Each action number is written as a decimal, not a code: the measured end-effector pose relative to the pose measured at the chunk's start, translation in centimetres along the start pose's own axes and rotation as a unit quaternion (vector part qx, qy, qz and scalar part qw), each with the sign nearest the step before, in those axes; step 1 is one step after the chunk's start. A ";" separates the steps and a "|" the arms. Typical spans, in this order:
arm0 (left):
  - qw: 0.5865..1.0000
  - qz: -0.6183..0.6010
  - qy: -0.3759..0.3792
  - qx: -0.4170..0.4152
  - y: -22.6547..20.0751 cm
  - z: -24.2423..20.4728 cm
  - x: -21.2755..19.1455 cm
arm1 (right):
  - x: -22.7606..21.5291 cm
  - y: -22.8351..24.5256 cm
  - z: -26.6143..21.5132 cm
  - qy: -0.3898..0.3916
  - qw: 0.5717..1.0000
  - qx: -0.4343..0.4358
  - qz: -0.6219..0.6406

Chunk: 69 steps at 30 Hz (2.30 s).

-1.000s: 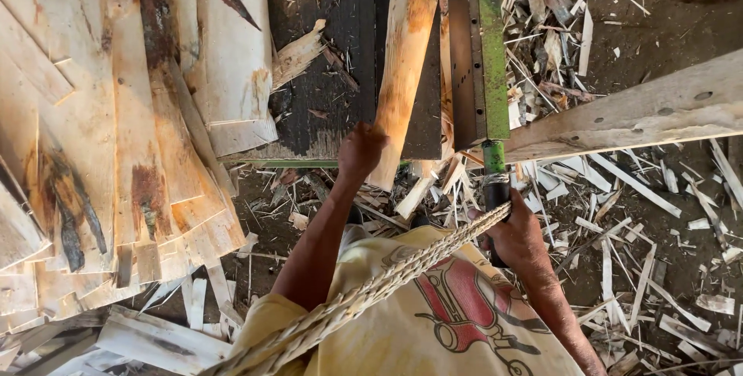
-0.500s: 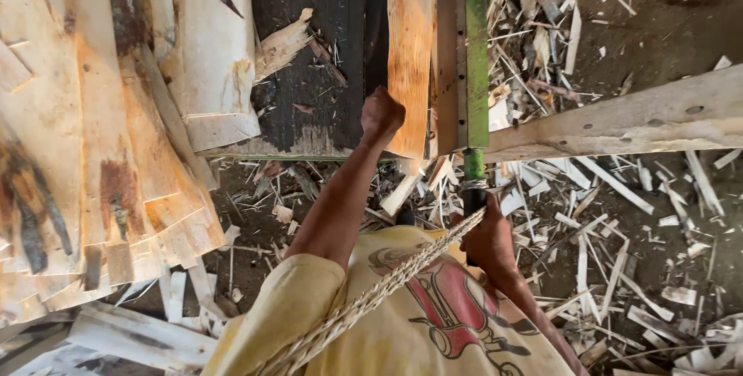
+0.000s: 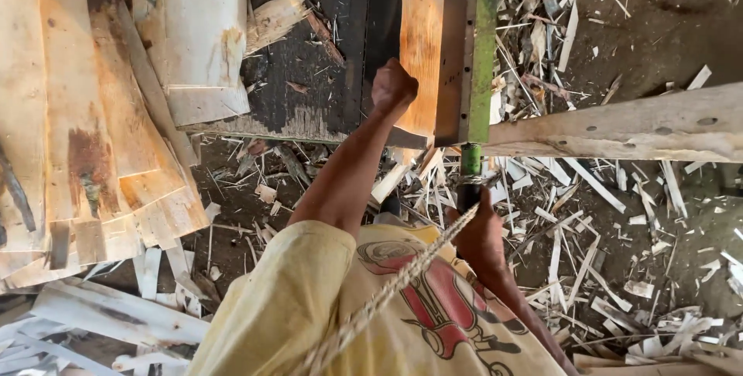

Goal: Cutting and trimming wood veneer sheets using a large industrial blade.

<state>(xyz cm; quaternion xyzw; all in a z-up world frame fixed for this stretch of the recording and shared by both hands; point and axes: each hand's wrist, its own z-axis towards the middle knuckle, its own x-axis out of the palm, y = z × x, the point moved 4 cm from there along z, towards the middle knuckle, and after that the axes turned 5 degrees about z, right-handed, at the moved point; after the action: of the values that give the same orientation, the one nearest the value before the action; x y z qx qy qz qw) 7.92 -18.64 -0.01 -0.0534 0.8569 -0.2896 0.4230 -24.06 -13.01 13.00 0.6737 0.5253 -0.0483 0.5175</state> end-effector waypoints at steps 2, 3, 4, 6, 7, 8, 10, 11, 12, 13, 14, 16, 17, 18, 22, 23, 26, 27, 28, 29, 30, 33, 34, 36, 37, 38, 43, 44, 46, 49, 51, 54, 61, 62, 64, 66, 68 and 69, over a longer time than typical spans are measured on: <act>1.000 -0.007 0.020 0.008 -0.3 0.7 0.5 | 0.6 -0.6 0.0 -0.006 1.000 -0.005 -0.022; 0.999 -0.012 0.039 0.019 -0.7 1.1 0.9 | 0.8 -0.9 0.0 -0.014 0.999 -0.010 -0.040; 0.999 -0.014 0.038 0.023 -1.0 1.0 0.4 | 0.5 0.2 0.2 -0.018 0.999 -0.013 -0.041; 0.998 -0.039 0.043 0.008 -0.9 0.1 0.0 | -0.1 2.0 -0.2 -0.036 0.999 0.004 -0.025; 0.998 -0.040 0.048 0.007 -0.8 0.0 0.0 | -0.6 1.7 -0.6 -0.036 0.999 0.008 -0.027; 0.998 -0.037 0.036 0.020 -0.9 0.2 -0.4 | -1.0 1.7 -0.6 -0.039 0.999 -0.006 -0.016; 0.999 -0.032 0.028 0.030 -0.9 0.9 -0.2 | -1.5 1.8 -0.8 -0.039 0.999 -0.018 -0.005; 0.998 -0.032 0.014 0.042 -0.9 1.5 0.2 | -1.6 2.1 -0.9 -0.039 0.999 -0.027 -0.014; 0.998 -0.031 0.001 0.057 -1.0 2.0 0.7 | -1.7 2.3 -1.0 -0.041 0.998 -0.037 -0.023; 0.998 -0.030 0.005 0.057 -0.4 1.7 1.1 | -1.4 1.7 -1.3 -0.042 0.998 -0.033 -0.023; 0.997 -0.034 -0.002 0.066 -0.4 2.0 0.9 | -1.1 1.3 -0.9 -0.047 0.998 -0.025 -0.030; 0.996 -0.038 -0.008 0.076 -0.6 2.2 0.4 | -0.5 0.7 -0.1 -0.053 0.998 -0.017 -0.036; 0.997 -0.051 0.013 0.064 -0.7 2.1 0.2 | -0.1 0.4 0.2 -0.056 0.997 -0.021 -0.038; 0.996 -0.064 0.037 0.051 -0.5 1.7 0.3 | 0.3 -0.1 0.2 -0.058 0.997 -0.023 -0.040; 0.997 -0.055 0.025 0.056 0.2 1.2 0.0 | -0.7 -0.3 -0.2 -0.037 0.999 0.003 -0.023; 0.996 -0.041 -0.010 0.077 0.6 2.1 0.8 | -1.2 -1.0 -0.4 -0.018 1.000 0.009 -0.012; 0.997 -0.019 0.011 0.070 0.5 3.3 1.3 | -4.1 3.9 -2.0 0.005 0.999 0.045 0.021; 0.997 -0.011 0.072 0.039 0.6 3.1 1.7 | -5.3 6.4 -2.9 0.010 0.996 0.079 0.041; 0.996 -0.007 0.075 0.039 1.4 4.4 3.4 | -5.4 7.2 -3.4 0.011 0.996 0.083 0.044; 0.985 0.109 0.074 0.111 1.7 5.6 5.2 | -5.7 7.9 -3.9 0.002 0.991 0.116 0.067; 0.956 0.219 0.070 0.183 1.7 6.9 7.1 | -6.1 8.8 -4.2 -0.008 0.985 0.146 0.087; 0.978 0.136 0.029 0.156 0.2 5.6 3.4 | 1.6 -6.4 0.8 -0.132 0.785 0.249 0.552; 0.979 0.132 0.020 0.154 -0.1 4.8 2.2 | 3.7 -7.7 3.0 -0.126 0.789 0.241 0.550; 0.995 0.010 -0.015 0.102 0.6 1.6 0.8 | 7.7 -10.8 5.9 -0.031 0.957 0.194 0.214; 0.995 0.010 -0.011 0.097 1.5 0.7 1.8 | 8.1 -12.9 4.9 -0.028 0.957 0.199 0.211; 0.995 0.007 -0.029 0.098 2.1 1.0 1.6 | 8.4 -13.4 5.8 -0.036 0.993 0.084 0.073; 0.986 0.018 -0.074 0.145 2.0 3.0 2.7 | 3.7 -5.2 3.5 -0.072 0.997 0.020 -0.014; 0.984 0.020 -0.086 0.157 2.4 3.1 3.1 | 2.6 -3.4 2.4 -0.040 0.997 0.057 0.032; 0.980 0.025 -0.098 0.172 2.3 0.9 1.3 | 0.9 -1.4 0.8 -0.009 0.992 0.092 0.083; 0.990 -0.120 -0.056 0.051 1.6 -4.7 -4.8 | -0.7 0.4 0.2 -0.021 0.994 0.050 0.095; 0.999 0.003 -0.045 0.016 0.9 -8.6 -8.9 | -1.7 2.2 -0.3 -0.024 0.995 0.053 0.084; 0.976 0.084 -0.169 0.110 2.0 -8.2 -6.8 | -2.1 3.3 -1.4 -0.008 0.993 0.090 0.072; 0.948 0.260 -0.129 0.130 1.8 -5.5 -3.1 | -2.1 3.5 -1.6 -0.003 0.997 0.042 0.059; 0.958 0.239 -0.109 0.112 1.7 -5.4 -3.5 | -2.1 3.3 -1.6 -0.003 0.997 0.047 0.058; 0.967 0.219 -0.092 0.097 0.8 -5.9 -5.1 | -2.2 3.3 -1.3 -0.006 0.997 0.049 0.059; 0.971 0.203 -0.087 0.096 -0.4 -7.5 -7.1 | -2.2 3.3 -1.3 -0.003 0.997 0.064 0.052; 0.970 0.210 -0.083 0.092 0.1 -6.4 -6.3 | -2.1 3.3 -1.3 -0.004 0.997 0.063 0.052; 0.969 0.216 -0.078 0.089 0.3 -5.8 -5.9 | -2.2 3.3 -1.3 -0.006 0.997 0.060 0.051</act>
<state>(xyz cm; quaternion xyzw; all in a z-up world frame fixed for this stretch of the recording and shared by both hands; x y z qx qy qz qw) 7.36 -13.84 6.65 0.1486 0.7833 -0.2610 0.5443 -23.11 -13.20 17.04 0.7293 0.4835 -0.0576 0.4807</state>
